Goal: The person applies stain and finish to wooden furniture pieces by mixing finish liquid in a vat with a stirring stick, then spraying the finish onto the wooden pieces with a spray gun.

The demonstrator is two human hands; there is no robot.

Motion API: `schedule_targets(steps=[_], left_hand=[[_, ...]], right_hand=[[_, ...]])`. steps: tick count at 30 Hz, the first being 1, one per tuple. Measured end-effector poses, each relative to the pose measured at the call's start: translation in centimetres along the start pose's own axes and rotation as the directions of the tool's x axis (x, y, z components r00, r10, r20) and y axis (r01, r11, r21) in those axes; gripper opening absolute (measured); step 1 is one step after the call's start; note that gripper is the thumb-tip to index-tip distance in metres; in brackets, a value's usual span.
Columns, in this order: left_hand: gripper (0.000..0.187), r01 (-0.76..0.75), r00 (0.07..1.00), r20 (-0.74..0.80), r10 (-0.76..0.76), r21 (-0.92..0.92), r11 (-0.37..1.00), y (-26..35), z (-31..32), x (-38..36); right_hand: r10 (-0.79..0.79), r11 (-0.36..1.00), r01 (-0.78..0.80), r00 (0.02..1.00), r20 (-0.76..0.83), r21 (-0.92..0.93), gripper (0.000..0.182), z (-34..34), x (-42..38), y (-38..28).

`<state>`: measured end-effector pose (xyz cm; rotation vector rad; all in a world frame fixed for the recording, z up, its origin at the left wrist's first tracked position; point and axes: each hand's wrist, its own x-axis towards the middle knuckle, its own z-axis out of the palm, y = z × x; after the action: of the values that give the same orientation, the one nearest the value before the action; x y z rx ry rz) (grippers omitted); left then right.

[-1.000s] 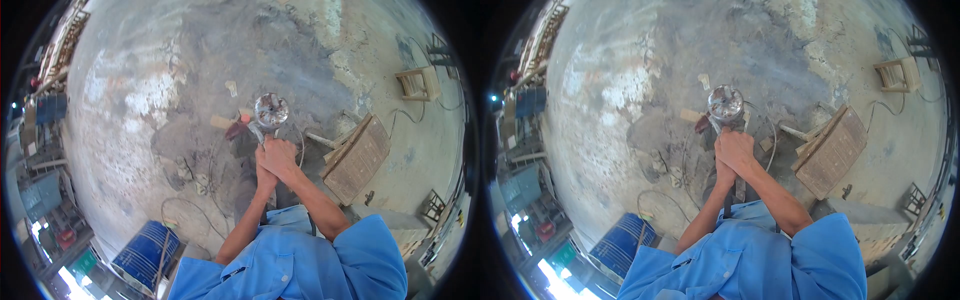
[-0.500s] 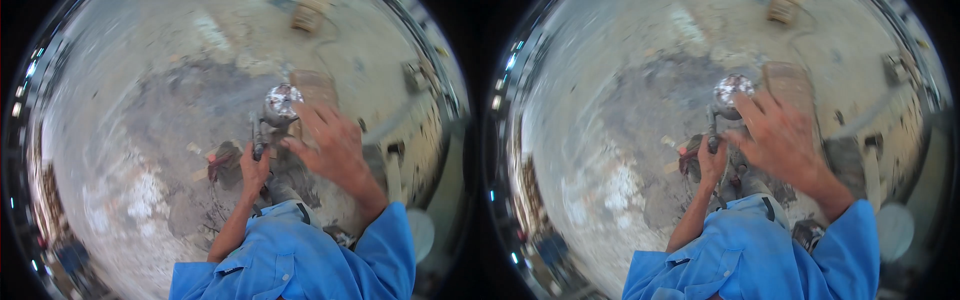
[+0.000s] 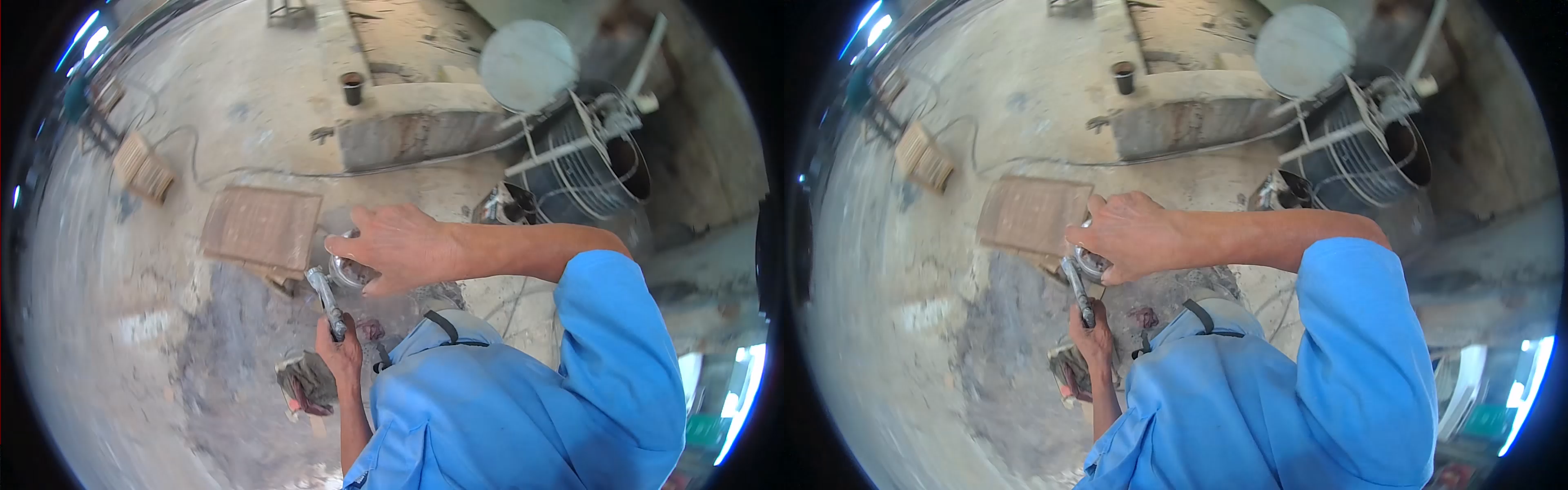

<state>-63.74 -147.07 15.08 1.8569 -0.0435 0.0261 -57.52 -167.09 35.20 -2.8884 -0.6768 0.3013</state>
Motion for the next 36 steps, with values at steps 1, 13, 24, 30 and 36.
schedule_targets(steps=[1,13,24,30,36], left_hand=[[0.011,-0.017,0.998,0.060,0.017,0.001,1.000,0.3,1.6,0.0],[0.011,-0.153,0.881,0.458,0.117,0.041,0.987,4.7,21.2,-2.2],[0.010,-0.146,0.770,0.624,0.129,-0.025,0.989,4.6,30.9,-1.7],[0.011,-0.038,0.790,0.610,0.055,-0.041,0.998,6.7,33.9,0.9],[0.013,-0.219,0.758,0.612,0.225,-0.085,0.972,6.5,34.6,5.3]], right_hand=[[0.034,0.999,-0.034,0.999,-0.011,0.022,0.055,0.3,-1.9,1.6],[0.269,0.928,-0.224,0.956,-0.118,0.299,0.054,4.3,-21.5,19.1],[0.516,0.826,-0.386,0.813,-0.272,0.411,0.039,7.8,-29.9,29.6],[0.574,0.739,-0.325,0.763,-0.299,0.589,0.043,3.2,-29.0,28.8],[0.248,0.966,-0.240,0.966,-0.076,0.098,0.065,-1.1,-24.2,29.4]])
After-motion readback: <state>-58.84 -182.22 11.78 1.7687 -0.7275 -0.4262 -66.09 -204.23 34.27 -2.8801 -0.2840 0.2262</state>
